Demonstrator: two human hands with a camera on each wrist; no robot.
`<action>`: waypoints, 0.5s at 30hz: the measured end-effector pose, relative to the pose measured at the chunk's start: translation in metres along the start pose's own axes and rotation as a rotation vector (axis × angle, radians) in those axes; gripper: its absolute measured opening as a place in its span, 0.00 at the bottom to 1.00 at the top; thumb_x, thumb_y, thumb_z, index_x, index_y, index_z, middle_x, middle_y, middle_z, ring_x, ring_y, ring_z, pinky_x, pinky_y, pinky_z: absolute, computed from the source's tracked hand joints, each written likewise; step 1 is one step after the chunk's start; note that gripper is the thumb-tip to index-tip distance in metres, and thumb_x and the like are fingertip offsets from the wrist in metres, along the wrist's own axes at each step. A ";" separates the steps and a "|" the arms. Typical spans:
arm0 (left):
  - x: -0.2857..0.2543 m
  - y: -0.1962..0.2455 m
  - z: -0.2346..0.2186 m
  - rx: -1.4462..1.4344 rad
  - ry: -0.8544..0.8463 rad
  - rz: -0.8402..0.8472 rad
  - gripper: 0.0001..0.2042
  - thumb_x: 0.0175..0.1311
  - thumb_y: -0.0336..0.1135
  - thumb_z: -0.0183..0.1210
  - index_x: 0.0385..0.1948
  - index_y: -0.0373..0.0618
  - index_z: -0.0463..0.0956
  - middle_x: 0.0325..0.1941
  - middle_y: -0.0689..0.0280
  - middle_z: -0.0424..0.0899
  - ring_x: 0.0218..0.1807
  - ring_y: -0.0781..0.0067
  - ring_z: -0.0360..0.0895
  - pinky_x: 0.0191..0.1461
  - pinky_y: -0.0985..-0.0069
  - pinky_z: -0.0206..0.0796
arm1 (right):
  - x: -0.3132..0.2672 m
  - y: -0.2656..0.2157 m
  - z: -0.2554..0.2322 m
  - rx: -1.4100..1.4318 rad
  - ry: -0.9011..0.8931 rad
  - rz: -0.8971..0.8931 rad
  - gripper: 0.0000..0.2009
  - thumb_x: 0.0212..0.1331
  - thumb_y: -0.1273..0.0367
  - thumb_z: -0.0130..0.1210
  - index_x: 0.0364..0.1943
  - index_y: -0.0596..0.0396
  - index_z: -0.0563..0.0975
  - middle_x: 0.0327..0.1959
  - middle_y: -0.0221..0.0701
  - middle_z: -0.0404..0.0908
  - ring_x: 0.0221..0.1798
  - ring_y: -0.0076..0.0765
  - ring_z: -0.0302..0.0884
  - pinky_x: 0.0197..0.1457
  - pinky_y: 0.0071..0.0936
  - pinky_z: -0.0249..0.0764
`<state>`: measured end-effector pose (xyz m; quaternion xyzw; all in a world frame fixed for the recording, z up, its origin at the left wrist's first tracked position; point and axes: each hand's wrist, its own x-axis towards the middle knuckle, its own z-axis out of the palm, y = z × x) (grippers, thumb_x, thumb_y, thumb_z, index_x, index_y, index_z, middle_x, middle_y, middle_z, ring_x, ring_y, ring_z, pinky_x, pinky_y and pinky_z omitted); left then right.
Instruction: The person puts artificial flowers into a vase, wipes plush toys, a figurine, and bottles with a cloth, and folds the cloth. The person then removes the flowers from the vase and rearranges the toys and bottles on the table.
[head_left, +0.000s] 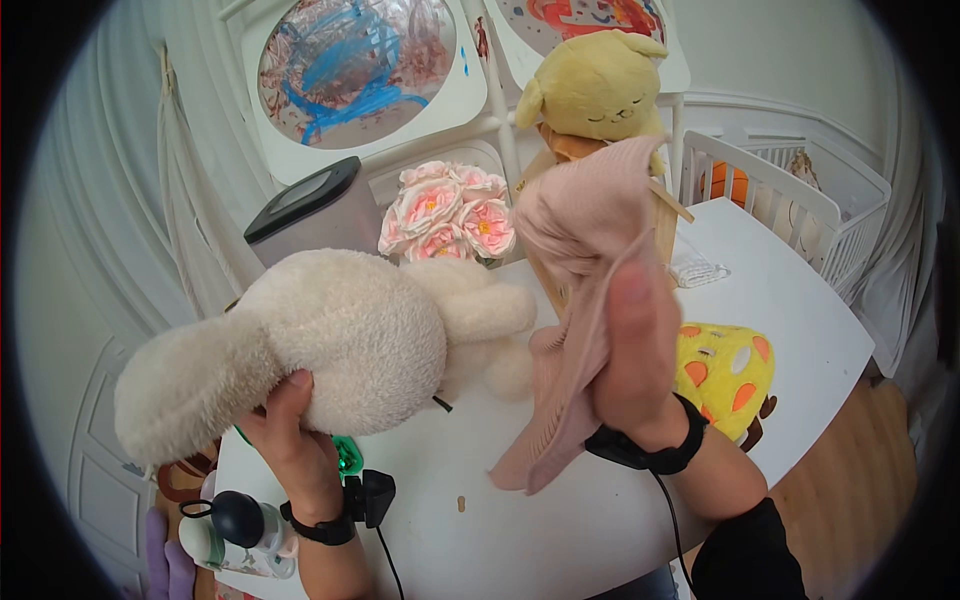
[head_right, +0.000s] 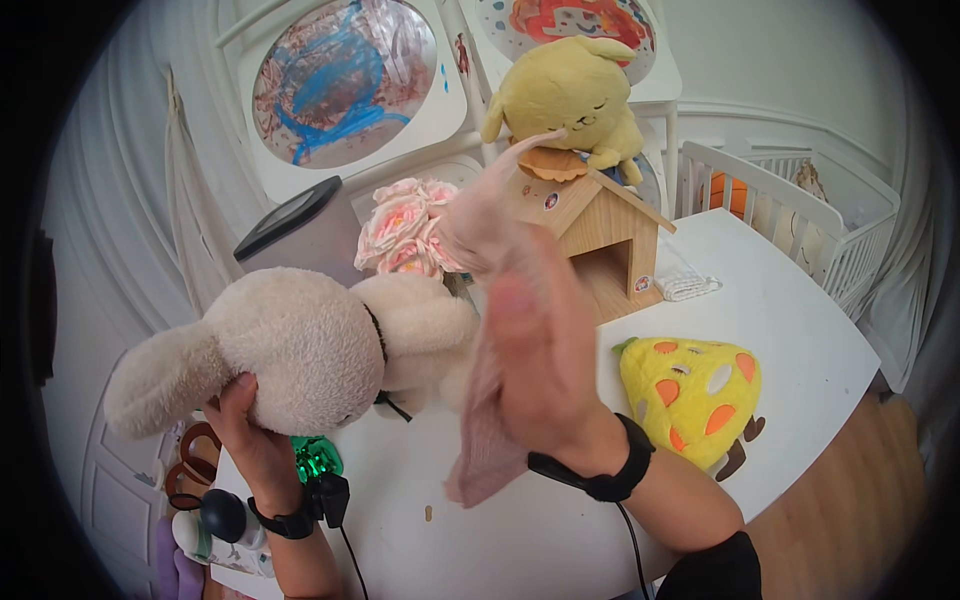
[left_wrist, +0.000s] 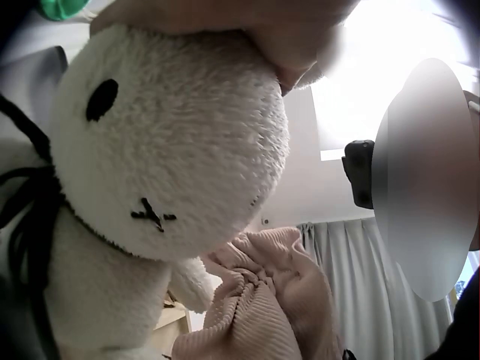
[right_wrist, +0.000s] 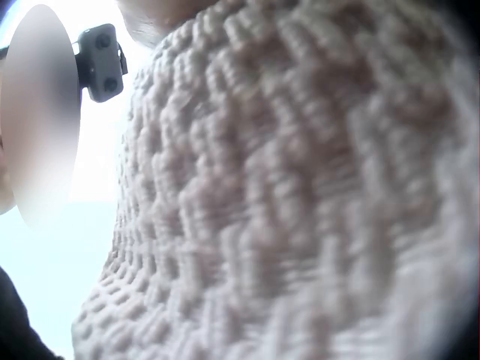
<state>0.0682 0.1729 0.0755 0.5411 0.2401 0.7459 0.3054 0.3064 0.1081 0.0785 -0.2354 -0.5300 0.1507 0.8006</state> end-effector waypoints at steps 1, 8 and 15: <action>-0.002 -0.001 -0.001 -0.002 -0.001 0.003 0.32 0.56 0.36 0.56 0.66 0.39 0.63 0.63 0.58 0.71 0.65 0.60 0.70 0.72 0.63 0.61 | 0.000 0.003 0.000 0.000 0.000 -0.004 0.22 0.74 0.57 0.45 0.56 0.66 0.73 0.45 0.46 0.78 0.49 0.37 0.77 0.54 0.31 0.71; -0.014 0.010 -0.017 -0.424 -0.041 -0.242 0.29 0.68 0.41 0.54 0.66 0.36 0.60 0.63 0.57 0.74 0.65 0.60 0.73 0.70 0.62 0.63 | -0.015 0.049 -0.004 -0.868 -0.455 -0.266 0.19 0.59 0.67 0.58 0.52 0.63 0.74 0.52 0.45 0.77 0.54 0.53 0.76 0.53 0.41 0.73; -0.004 0.013 0.004 -0.114 -0.436 -0.082 0.32 0.71 0.47 0.52 0.69 0.35 0.57 0.67 0.55 0.69 0.69 0.63 0.67 0.72 0.65 0.57 | -0.038 0.063 0.010 -0.512 -0.393 -0.126 0.12 0.58 0.70 0.60 0.44 0.62 0.77 0.31 0.44 0.81 0.29 0.45 0.79 0.33 0.36 0.75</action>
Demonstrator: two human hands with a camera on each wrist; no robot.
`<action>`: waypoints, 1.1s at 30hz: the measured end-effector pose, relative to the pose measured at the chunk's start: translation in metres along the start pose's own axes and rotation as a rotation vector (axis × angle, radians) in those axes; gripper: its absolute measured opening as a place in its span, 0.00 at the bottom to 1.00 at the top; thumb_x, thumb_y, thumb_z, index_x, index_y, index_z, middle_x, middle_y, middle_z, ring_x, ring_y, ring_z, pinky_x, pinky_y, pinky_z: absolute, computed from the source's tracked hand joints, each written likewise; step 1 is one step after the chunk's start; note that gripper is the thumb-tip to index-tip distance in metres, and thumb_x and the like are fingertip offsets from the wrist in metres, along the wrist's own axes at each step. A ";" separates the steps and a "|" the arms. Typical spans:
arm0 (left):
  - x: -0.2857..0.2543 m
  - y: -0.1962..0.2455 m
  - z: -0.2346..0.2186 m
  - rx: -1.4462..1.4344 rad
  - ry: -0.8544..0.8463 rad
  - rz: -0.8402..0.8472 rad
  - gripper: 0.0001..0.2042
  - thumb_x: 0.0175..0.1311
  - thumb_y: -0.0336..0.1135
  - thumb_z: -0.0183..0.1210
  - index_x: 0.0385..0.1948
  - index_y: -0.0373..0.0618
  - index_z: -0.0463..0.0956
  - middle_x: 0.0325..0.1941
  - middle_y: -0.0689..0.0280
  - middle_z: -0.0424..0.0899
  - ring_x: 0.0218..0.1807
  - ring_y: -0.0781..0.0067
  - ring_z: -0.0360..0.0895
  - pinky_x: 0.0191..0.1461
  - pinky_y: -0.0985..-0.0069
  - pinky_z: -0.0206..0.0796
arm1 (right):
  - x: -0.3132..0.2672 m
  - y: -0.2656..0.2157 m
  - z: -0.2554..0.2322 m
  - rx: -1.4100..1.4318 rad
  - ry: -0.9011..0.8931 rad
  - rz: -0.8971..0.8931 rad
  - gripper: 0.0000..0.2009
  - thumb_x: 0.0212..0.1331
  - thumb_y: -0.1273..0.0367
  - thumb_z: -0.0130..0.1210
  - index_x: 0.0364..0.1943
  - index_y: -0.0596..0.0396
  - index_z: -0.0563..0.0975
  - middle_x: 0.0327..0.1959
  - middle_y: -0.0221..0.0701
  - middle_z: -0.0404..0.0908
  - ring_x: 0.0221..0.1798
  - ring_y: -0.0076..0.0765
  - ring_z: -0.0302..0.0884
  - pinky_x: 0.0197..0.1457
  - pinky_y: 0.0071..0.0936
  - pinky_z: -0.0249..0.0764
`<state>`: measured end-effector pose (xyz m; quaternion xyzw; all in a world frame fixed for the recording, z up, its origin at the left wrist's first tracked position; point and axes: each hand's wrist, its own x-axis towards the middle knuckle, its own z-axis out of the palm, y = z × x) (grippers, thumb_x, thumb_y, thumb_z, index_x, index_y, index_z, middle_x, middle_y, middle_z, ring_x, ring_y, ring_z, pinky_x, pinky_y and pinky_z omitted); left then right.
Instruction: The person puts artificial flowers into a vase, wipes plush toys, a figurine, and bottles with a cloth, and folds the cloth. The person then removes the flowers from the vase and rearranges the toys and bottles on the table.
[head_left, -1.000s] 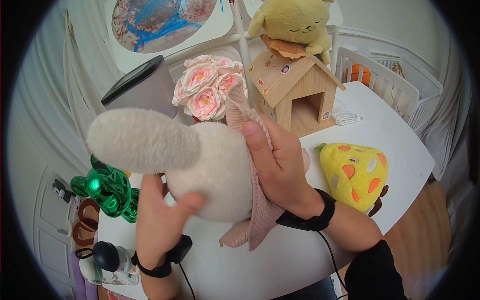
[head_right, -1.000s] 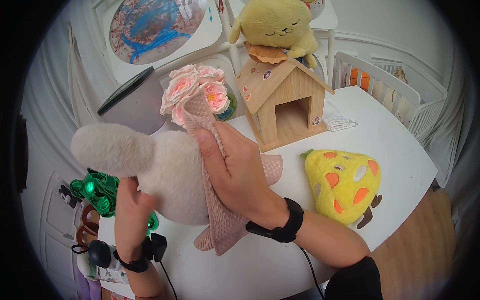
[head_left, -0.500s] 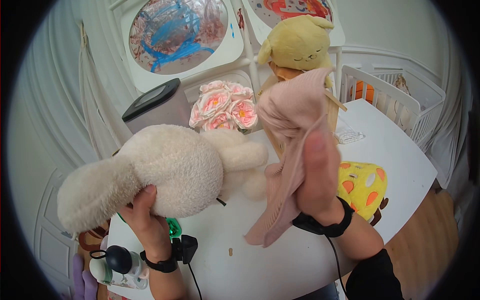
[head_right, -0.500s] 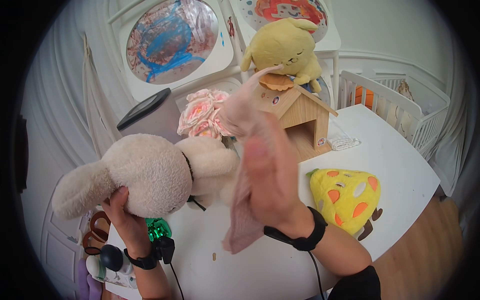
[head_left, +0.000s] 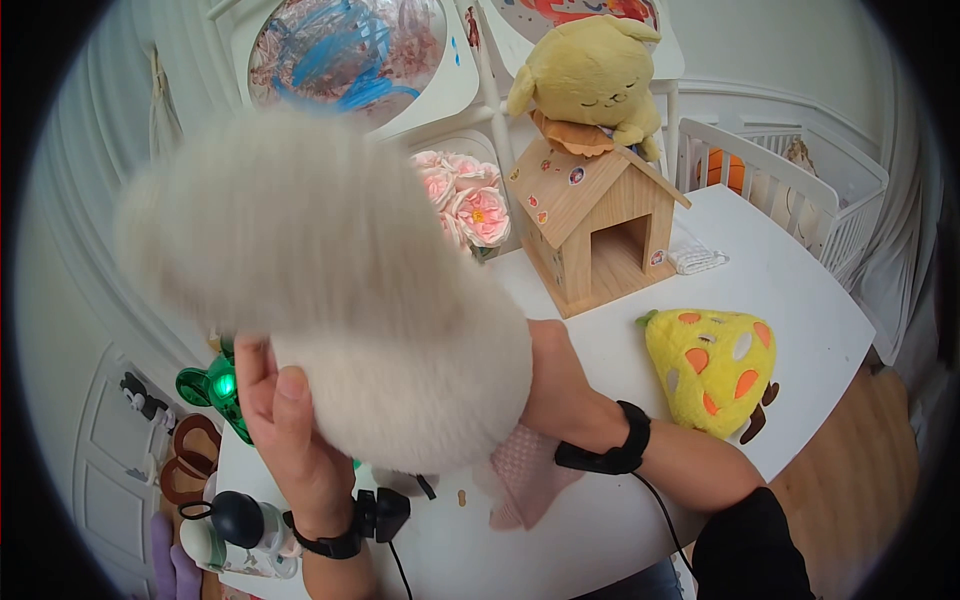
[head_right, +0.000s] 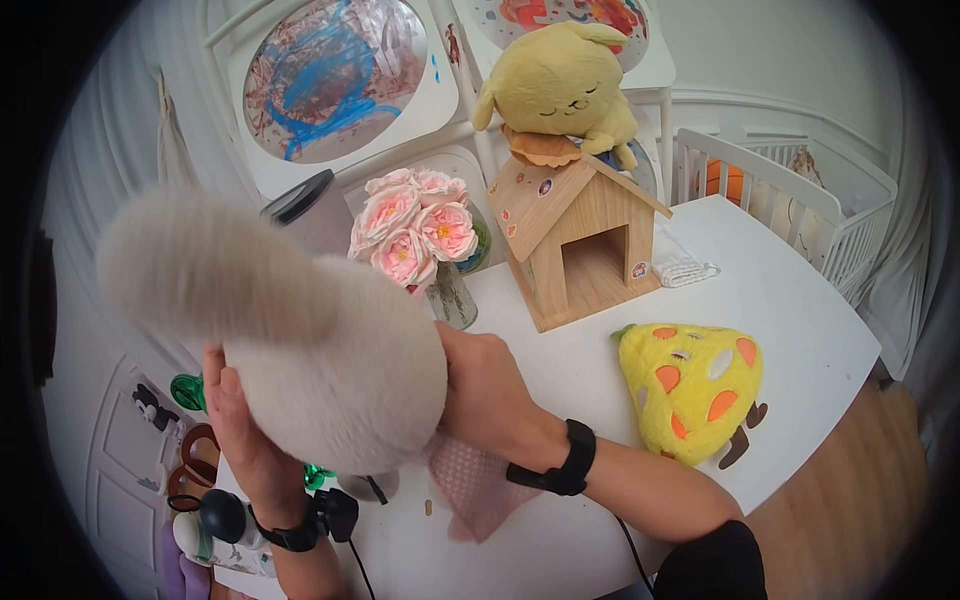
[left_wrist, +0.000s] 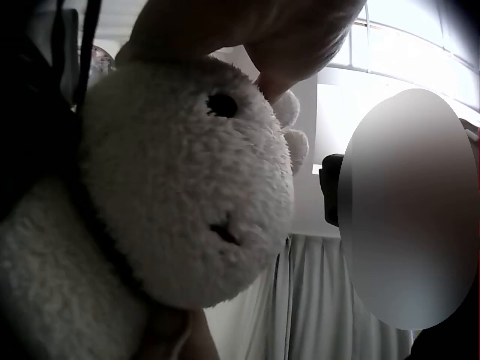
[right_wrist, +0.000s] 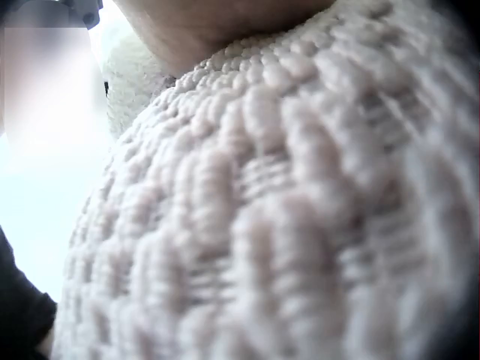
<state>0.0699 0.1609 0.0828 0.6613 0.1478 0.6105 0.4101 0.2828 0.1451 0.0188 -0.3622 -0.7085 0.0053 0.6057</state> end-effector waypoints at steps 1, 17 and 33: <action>0.005 -0.001 0.005 0.000 0.001 -0.001 0.32 0.71 0.47 0.52 0.69 0.35 0.57 0.67 0.55 0.69 0.69 0.63 0.67 0.72 0.65 0.57 | 0.001 0.000 0.004 0.182 0.092 0.184 0.08 0.62 0.70 0.57 0.39 0.62 0.77 0.27 0.43 0.79 0.27 0.38 0.77 0.33 0.34 0.73; -0.013 -0.005 0.038 0.548 -0.275 -0.351 0.26 0.52 0.32 0.73 0.54 0.34 0.76 0.57 0.53 0.81 0.58 0.63 0.78 0.62 0.69 0.68 | 0.012 -0.051 -0.020 0.412 0.200 0.264 0.11 0.73 0.73 0.43 0.48 0.64 0.76 0.34 0.28 0.82 0.36 0.17 0.73 0.40 0.20 0.71; -0.009 -0.053 -0.010 -0.336 -0.050 -0.374 0.29 0.71 0.39 0.56 0.69 0.38 0.59 0.70 0.54 0.69 0.65 0.60 0.74 0.69 0.62 0.67 | 0.011 -0.053 -0.052 1.108 0.450 0.145 0.20 0.71 0.61 0.49 0.57 0.63 0.70 0.55 0.41 0.77 0.57 0.40 0.78 0.57 0.42 0.77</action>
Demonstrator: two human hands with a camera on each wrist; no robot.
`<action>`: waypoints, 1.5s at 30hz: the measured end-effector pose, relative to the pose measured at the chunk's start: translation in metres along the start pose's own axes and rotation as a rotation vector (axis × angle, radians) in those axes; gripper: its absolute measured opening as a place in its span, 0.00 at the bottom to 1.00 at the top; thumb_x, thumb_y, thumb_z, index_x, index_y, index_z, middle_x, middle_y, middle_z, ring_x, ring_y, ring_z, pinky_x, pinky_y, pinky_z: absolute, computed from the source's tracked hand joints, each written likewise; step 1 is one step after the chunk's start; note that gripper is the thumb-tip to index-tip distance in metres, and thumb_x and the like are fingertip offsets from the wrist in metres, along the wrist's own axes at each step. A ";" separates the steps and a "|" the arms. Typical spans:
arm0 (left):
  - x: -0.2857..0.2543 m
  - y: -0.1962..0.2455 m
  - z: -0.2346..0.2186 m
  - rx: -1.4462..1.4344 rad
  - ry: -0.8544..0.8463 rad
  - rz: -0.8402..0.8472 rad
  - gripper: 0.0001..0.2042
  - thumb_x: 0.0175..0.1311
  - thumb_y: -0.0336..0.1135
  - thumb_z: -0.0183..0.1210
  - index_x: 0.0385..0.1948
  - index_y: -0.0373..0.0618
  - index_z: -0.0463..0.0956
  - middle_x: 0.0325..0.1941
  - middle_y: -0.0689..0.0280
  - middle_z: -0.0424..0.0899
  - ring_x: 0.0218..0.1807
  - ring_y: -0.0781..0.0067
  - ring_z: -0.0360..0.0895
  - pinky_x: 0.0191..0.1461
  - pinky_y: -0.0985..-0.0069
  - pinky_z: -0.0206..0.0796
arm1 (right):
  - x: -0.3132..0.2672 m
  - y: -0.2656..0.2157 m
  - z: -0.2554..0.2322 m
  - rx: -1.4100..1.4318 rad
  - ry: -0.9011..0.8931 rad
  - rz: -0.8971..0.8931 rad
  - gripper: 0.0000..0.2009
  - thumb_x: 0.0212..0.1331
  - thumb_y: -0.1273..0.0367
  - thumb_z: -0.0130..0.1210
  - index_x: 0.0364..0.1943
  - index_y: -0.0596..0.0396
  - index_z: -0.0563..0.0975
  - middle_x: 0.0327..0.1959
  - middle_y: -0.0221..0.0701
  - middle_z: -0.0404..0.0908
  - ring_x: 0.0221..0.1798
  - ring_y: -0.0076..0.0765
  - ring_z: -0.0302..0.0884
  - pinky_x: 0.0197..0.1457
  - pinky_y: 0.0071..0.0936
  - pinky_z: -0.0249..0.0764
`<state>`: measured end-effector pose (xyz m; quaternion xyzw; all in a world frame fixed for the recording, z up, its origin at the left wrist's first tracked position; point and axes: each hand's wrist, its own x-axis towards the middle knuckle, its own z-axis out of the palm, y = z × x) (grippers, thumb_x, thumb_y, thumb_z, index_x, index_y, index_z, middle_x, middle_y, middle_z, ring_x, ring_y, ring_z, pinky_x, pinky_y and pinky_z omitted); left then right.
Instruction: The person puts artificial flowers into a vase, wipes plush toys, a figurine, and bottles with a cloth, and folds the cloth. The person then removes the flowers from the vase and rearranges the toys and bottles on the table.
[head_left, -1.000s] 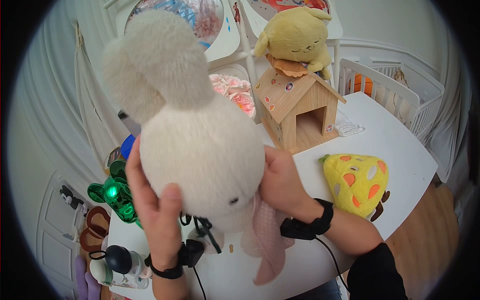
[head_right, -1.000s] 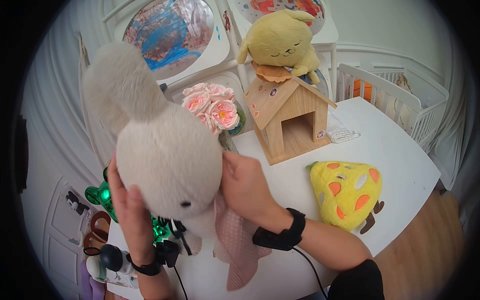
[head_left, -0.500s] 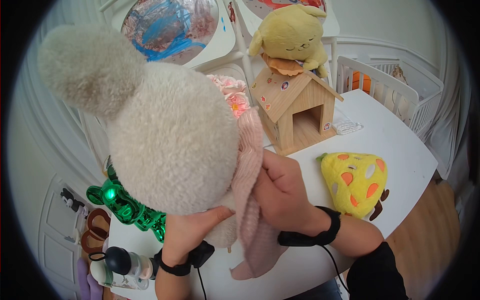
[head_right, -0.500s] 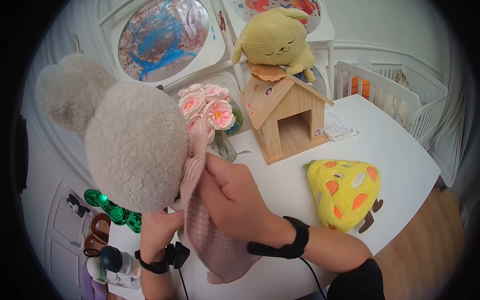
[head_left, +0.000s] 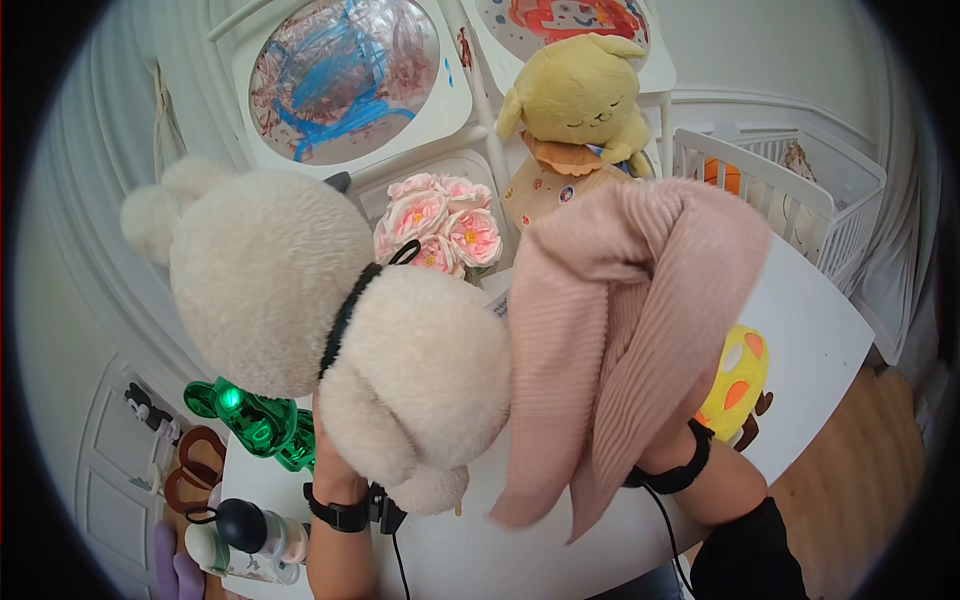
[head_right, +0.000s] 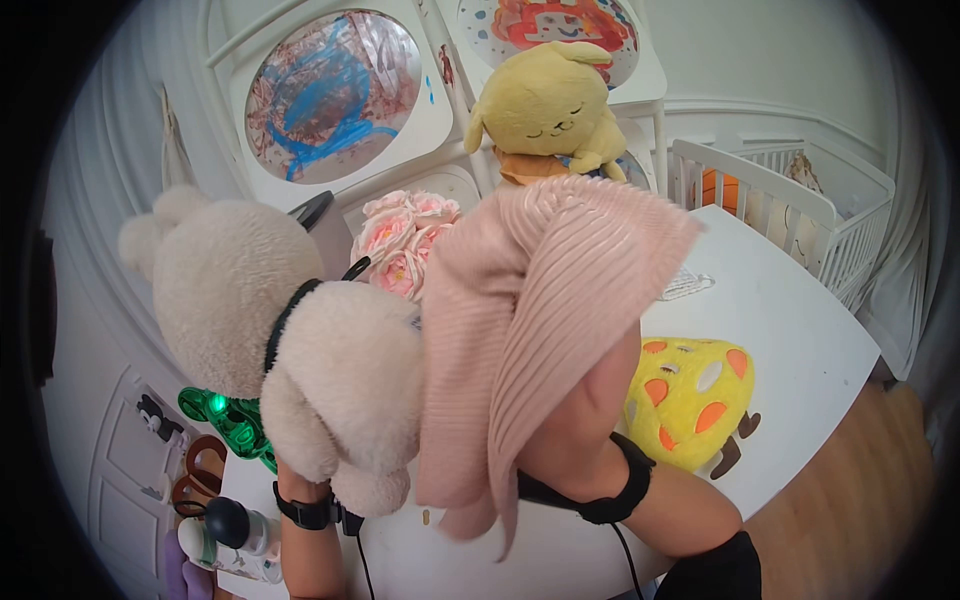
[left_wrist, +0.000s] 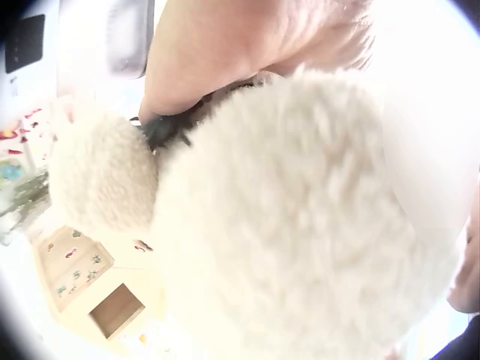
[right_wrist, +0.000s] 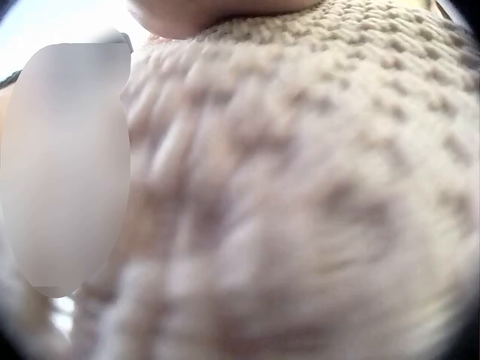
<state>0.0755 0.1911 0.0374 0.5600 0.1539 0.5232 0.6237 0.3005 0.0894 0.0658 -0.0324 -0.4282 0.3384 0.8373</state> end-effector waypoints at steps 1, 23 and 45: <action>-0.004 0.004 -0.002 -0.109 -0.014 -0.090 0.27 0.75 0.42 0.49 0.71 0.39 0.57 0.73 0.54 0.66 0.67 0.57 0.71 0.70 0.58 0.67 | 0.003 -0.002 0.001 0.002 -0.001 -0.006 0.20 0.71 0.61 0.49 0.57 0.63 0.70 0.55 0.41 0.77 0.57 0.40 0.78 0.57 0.42 0.77; -0.028 -0.006 -0.041 -0.534 -0.137 -0.274 0.29 0.74 0.47 0.51 0.70 0.39 0.59 0.69 0.53 0.70 0.65 0.56 0.73 0.62 0.58 0.72 | 0.003 0.025 -0.002 -1.213 -0.482 -0.264 0.17 0.59 0.67 0.52 0.49 0.64 0.77 0.63 0.55 0.70 0.70 0.60 0.59 0.70 0.57 0.48; -0.034 -0.034 -0.063 0.571 0.187 0.409 0.31 0.68 0.60 0.57 0.57 0.38 0.74 0.65 0.59 0.74 0.65 0.61 0.70 0.71 0.62 0.59 | 0.009 0.041 -0.005 -0.666 -0.327 0.027 0.29 0.68 0.58 0.56 0.63 0.69 0.67 0.61 0.52 0.70 0.64 0.50 0.69 0.70 0.37 0.61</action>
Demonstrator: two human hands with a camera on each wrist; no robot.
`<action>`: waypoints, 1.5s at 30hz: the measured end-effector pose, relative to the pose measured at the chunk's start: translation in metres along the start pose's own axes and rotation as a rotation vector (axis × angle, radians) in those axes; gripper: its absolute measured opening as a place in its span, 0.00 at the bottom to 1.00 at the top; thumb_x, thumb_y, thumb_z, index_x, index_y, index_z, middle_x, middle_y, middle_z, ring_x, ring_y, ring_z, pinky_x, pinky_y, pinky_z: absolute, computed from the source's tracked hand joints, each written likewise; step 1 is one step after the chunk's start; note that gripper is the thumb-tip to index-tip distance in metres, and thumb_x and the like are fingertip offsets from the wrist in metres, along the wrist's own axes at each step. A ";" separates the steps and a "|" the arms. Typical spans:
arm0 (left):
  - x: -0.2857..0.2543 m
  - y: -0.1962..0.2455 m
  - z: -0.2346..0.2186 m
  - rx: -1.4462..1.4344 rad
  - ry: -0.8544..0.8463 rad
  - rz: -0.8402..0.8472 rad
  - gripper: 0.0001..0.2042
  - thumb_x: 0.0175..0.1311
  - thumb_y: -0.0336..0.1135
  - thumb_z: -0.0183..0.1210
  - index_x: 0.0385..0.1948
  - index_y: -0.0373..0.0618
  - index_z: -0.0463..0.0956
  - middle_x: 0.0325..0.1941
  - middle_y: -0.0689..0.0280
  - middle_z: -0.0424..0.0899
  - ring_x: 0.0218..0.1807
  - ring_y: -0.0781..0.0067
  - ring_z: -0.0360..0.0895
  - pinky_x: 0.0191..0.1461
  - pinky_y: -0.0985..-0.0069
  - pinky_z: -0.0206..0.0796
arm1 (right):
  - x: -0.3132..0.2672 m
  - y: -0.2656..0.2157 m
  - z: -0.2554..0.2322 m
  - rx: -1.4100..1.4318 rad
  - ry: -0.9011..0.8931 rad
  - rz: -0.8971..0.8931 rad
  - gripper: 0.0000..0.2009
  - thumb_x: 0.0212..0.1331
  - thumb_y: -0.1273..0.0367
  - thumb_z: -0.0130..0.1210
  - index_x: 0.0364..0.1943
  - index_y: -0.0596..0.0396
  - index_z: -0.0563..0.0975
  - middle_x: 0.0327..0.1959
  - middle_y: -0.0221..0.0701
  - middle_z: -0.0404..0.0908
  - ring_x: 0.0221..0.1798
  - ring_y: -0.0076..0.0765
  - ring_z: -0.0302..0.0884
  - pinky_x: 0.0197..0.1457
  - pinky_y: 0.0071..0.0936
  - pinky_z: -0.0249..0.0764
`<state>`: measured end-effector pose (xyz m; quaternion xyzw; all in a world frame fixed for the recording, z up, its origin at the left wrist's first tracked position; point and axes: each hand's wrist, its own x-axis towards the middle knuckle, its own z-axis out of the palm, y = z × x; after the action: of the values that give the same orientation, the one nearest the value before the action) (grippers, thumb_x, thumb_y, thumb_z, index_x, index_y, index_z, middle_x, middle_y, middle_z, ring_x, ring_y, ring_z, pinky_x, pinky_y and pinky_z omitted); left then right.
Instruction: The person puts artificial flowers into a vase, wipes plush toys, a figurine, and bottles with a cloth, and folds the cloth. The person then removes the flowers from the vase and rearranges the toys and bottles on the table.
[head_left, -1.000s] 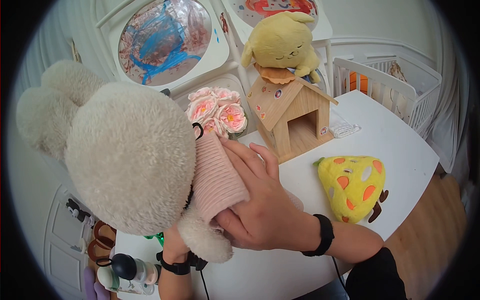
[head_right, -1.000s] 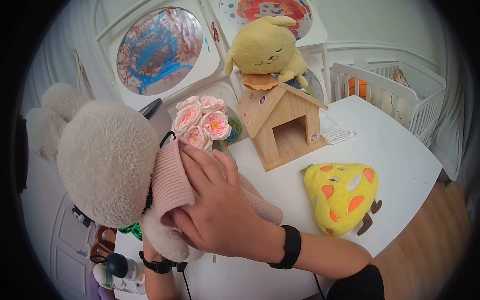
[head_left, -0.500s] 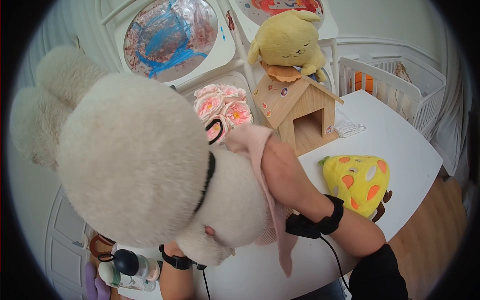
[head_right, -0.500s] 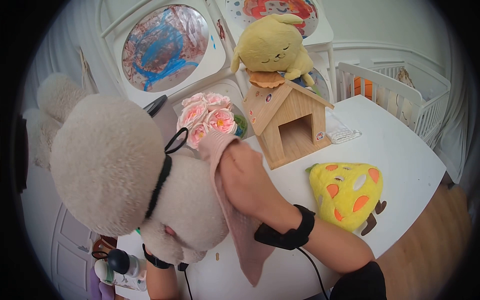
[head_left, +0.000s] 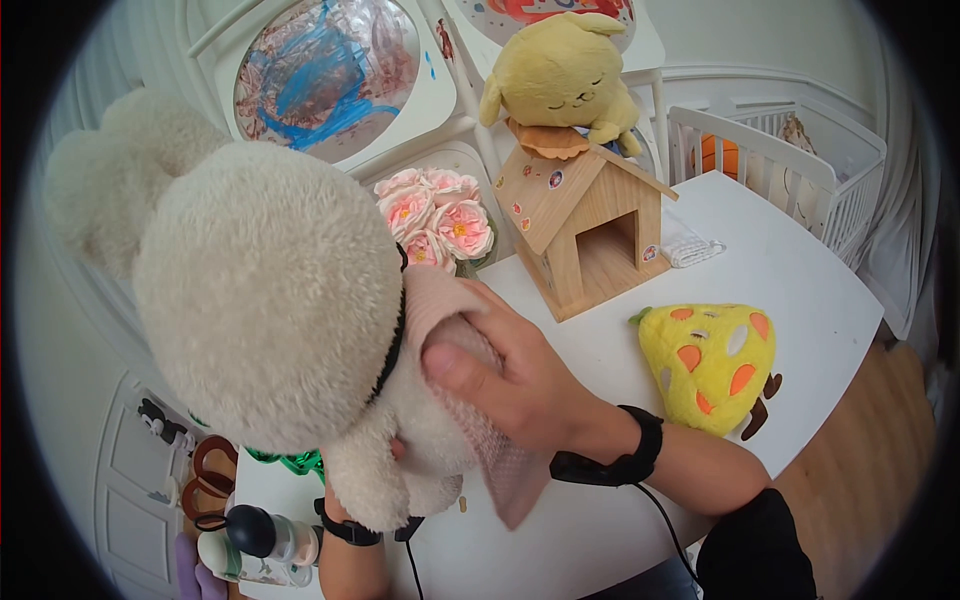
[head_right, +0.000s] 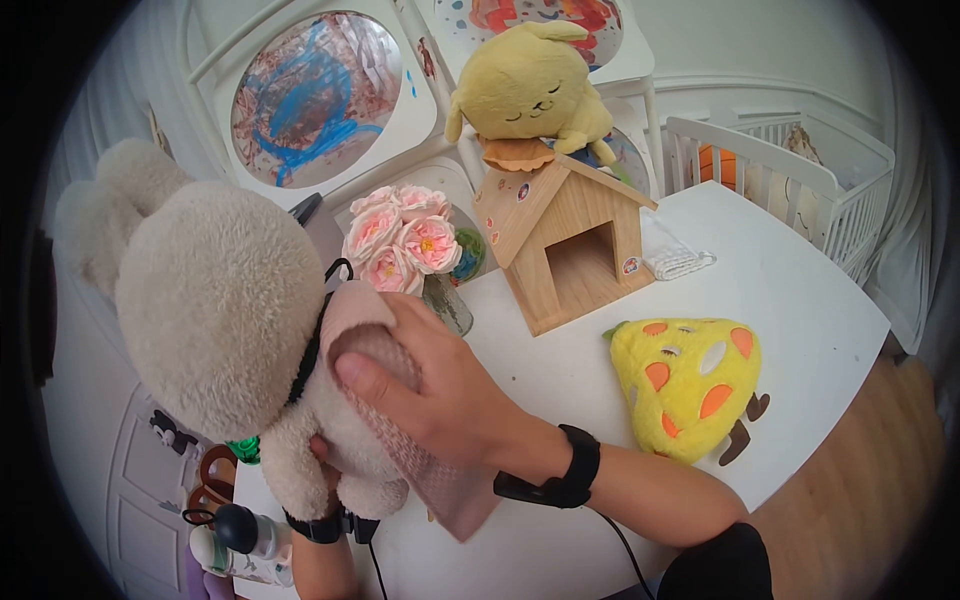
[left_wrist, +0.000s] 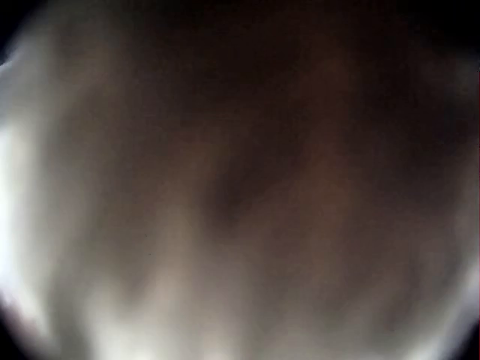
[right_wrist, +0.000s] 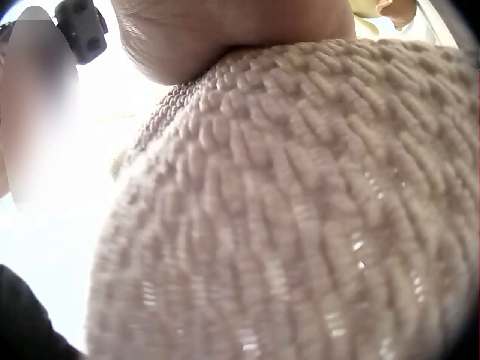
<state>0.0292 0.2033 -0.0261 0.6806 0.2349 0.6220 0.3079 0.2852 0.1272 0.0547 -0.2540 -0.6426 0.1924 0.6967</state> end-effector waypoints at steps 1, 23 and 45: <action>-0.001 -0.003 -0.002 -0.002 -0.002 0.000 0.31 0.68 0.60 0.57 0.57 0.38 0.74 0.65 0.59 0.74 0.65 0.61 0.70 0.71 0.62 0.59 | 0.002 -0.007 -0.002 0.118 -0.025 0.126 0.28 0.69 0.57 0.54 0.63 0.67 0.68 0.60 0.48 0.72 0.63 0.46 0.70 0.69 0.35 0.62; 0.026 0.086 0.079 -0.397 -0.004 -0.268 0.28 0.64 0.32 0.65 0.65 0.37 0.65 0.65 0.59 0.73 0.63 0.66 0.73 0.68 0.67 0.64 | -0.012 -0.009 0.016 -0.433 -0.010 -0.158 0.27 0.66 0.60 0.57 0.60 0.68 0.66 0.64 0.54 0.61 0.66 0.57 0.61 0.70 0.44 0.58; 0.009 0.070 0.035 -0.248 -0.239 -0.528 0.37 0.40 0.32 0.58 0.62 0.32 0.66 0.58 0.51 0.79 0.58 0.51 0.79 0.64 0.59 0.71 | 0.004 -0.022 -0.018 -0.213 0.118 -0.006 0.15 0.75 0.64 0.43 0.52 0.63 0.73 0.45 0.35 0.76 0.47 0.30 0.72 0.53 0.29 0.69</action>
<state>0.0610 0.1560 0.0290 0.6215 0.2879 0.4599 0.5651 0.3016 0.1102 0.0698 -0.3354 -0.6181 0.1056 0.7031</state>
